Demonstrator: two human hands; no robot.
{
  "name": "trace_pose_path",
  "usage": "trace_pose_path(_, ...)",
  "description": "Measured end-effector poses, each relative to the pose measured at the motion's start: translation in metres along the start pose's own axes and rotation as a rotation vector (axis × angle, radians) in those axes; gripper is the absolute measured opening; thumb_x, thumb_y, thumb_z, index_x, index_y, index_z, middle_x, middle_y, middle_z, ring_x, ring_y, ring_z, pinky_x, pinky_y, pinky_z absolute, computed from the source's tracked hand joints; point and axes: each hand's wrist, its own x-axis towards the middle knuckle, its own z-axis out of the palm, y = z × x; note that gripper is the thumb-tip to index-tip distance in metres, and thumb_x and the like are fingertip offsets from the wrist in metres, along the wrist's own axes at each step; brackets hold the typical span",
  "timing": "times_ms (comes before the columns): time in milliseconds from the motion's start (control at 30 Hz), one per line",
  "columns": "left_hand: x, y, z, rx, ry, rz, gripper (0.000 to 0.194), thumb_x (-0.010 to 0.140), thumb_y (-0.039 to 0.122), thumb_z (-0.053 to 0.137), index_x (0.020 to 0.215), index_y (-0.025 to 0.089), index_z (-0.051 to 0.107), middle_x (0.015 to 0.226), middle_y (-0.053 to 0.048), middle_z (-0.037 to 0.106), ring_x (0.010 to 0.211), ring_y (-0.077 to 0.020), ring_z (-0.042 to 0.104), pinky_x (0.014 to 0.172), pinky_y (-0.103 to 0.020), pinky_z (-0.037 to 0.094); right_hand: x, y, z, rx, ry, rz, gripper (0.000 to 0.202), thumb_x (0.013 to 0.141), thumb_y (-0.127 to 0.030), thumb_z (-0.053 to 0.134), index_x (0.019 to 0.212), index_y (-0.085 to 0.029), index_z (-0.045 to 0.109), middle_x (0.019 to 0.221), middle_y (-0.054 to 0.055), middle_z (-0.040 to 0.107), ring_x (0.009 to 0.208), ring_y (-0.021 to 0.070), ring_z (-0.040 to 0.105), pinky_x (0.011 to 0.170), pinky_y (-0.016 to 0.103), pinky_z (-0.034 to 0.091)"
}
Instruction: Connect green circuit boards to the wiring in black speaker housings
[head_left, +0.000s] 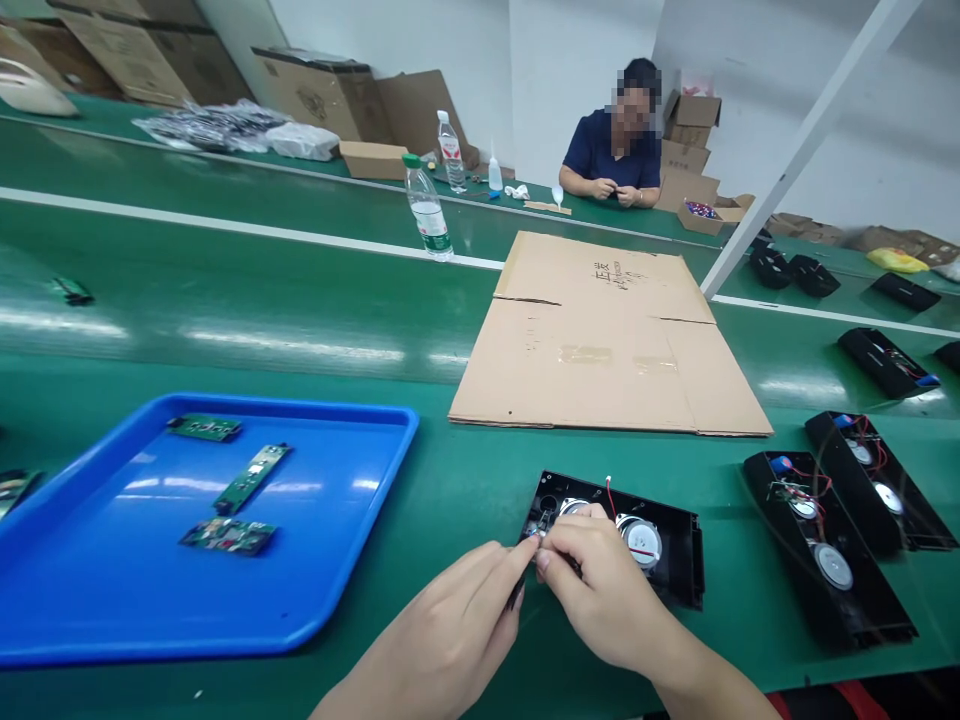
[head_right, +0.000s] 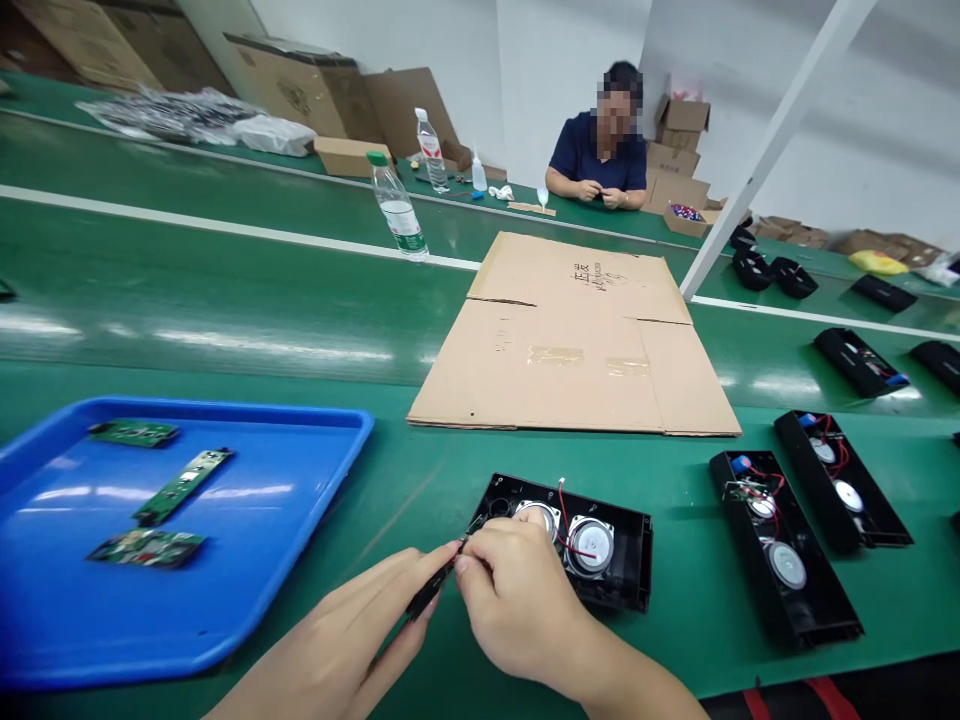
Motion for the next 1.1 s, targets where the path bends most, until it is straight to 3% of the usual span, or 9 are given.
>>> trace_pose_path(167, -0.004, -0.006, 0.0, -0.07, 0.024, -0.015, 0.032, 0.09, 0.014, 0.028, 0.116, 0.017, 0.047, 0.077, -0.004, 0.068, 0.069, -0.0172, 0.066, 0.059, -0.024, 0.051, 0.003, -0.002, 0.0, -0.002, -0.034, -0.044, 0.03, 0.085, -0.008, 0.042, 0.057, -0.017, 0.036, 0.058, -0.005, 0.041, 0.057, 0.0095, 0.037, 0.066, 0.028, 0.029)
trace_pose_path(300, -0.006, -0.013, -0.007, -0.158, -0.011, -0.054, 0.028, 0.087, 0.017, 0.035, 0.11, 0.021, 0.051, 0.082, -0.003, 0.071, 0.071, -0.0155, 0.067, 0.061, -0.02, 0.051, -0.002, -0.002, -0.004, 0.011, -0.072, -0.116, 0.024, 0.091, -0.016, 0.043, 0.067, -0.019, 0.046, 0.067, -0.004, 0.05, 0.065, 0.0104, 0.046, 0.068, 0.026, 0.035)
trace_pose_path(400, -0.01, -0.021, -0.014, -0.206, -0.046, -0.133, 0.025, 0.086, 0.019, 0.043, 0.108, 0.024, 0.053, 0.086, 0.001, 0.072, 0.074, -0.0129, 0.068, 0.066, -0.016, 0.051, -0.011, 0.009, -0.017, -0.031, 0.064, -0.148, 0.015, 0.093, -0.021, 0.041, 0.089, -0.021, 0.055, 0.086, 0.0, 0.059, 0.083, 0.0141, 0.053, 0.076, 0.027, 0.04)
trace_pose_path(500, -0.015, -0.031, -0.019, -0.257, -0.045, -0.242, 0.023, 0.082, 0.026, 0.051, 0.104, 0.027, 0.057, 0.088, 0.002, 0.071, 0.075, -0.0129, 0.067, 0.067, -0.016, 0.051, -0.023, 0.031, -0.035, -0.142, 0.233, -0.039, 0.019, 0.094, -0.02, 0.038, 0.096, -0.021, 0.056, 0.092, 0.003, 0.061, 0.088, 0.0162, 0.054, 0.076, 0.028, 0.043)
trace_pose_path(633, -0.021, -0.037, -0.017, -0.401, -0.006, -0.441, 0.019, 0.079, 0.039, 0.054, 0.091, 0.027, 0.064, 0.083, 0.002, 0.071, 0.073, -0.0154, 0.066, 0.065, -0.018, 0.051, -0.038, 0.063, -0.045, -0.26, 0.074, 0.118, 0.015, 0.088, -0.015, 0.047, 0.092, -0.024, 0.059, 0.089, 0.0, 0.062, 0.081, 0.0163, 0.059, 0.068, 0.027, 0.047)
trace_pose_path(700, -0.021, -0.034, -0.013, -0.444, -0.012, -0.507, 0.022, 0.078, 0.044, 0.055, 0.088, 0.027, 0.065, 0.083, 0.002, 0.072, 0.074, -0.0166, 0.066, 0.067, -0.019, 0.051, -0.042, 0.072, -0.039, -0.342, 0.084, 0.108, 0.015, 0.083, -0.013, 0.052, 0.092, -0.023, 0.06, 0.089, 0.002, 0.062, 0.08, 0.0186, 0.059, 0.066, 0.029, 0.047)
trace_pose_path(800, -0.016, -0.023, -0.005, -0.53, -0.058, -0.467, 0.021, 0.081, 0.041, 0.053, 0.092, 0.027, 0.064, 0.086, 0.002, 0.071, 0.077, -0.0161, 0.066, 0.068, -0.019, 0.051, -0.045, 0.071, -0.024, -0.345, 0.237, 0.016, 0.01, 0.086, -0.018, 0.051, 0.088, -0.022, 0.06, 0.085, 0.003, 0.062, 0.079, 0.0196, 0.057, 0.067, 0.032, 0.047)
trace_pose_path(933, -0.006, -0.011, 0.007, -0.609, -0.148, -0.312, 0.021, 0.084, 0.034, 0.051, 0.101, 0.026, 0.061, 0.097, 0.0, 0.07, 0.084, -0.0155, 0.066, 0.066, -0.017, 0.052, -0.041, 0.048, 0.0, -0.142, 0.362, -0.23, 0.011, 0.091, -0.028, 0.049, 0.091, -0.021, 0.056, 0.082, 0.003, 0.062, 0.077, 0.0161, 0.055, 0.068, 0.031, 0.046)
trace_pose_path(1100, -0.007, -0.008, 0.019, -0.54, -0.067, -0.192, 0.028, 0.086, 0.041, 0.051, 0.109, 0.025, 0.058, 0.097, -0.001, 0.071, 0.085, -0.0156, 0.068, 0.072, -0.017, 0.053, -0.032, 0.032, 0.015, -0.139, 0.494, -0.415, 0.011, 0.09, -0.017, 0.05, 0.081, -0.018, 0.056, 0.071, 0.0, 0.061, 0.068, 0.0133, 0.049, 0.062, 0.029, 0.04)
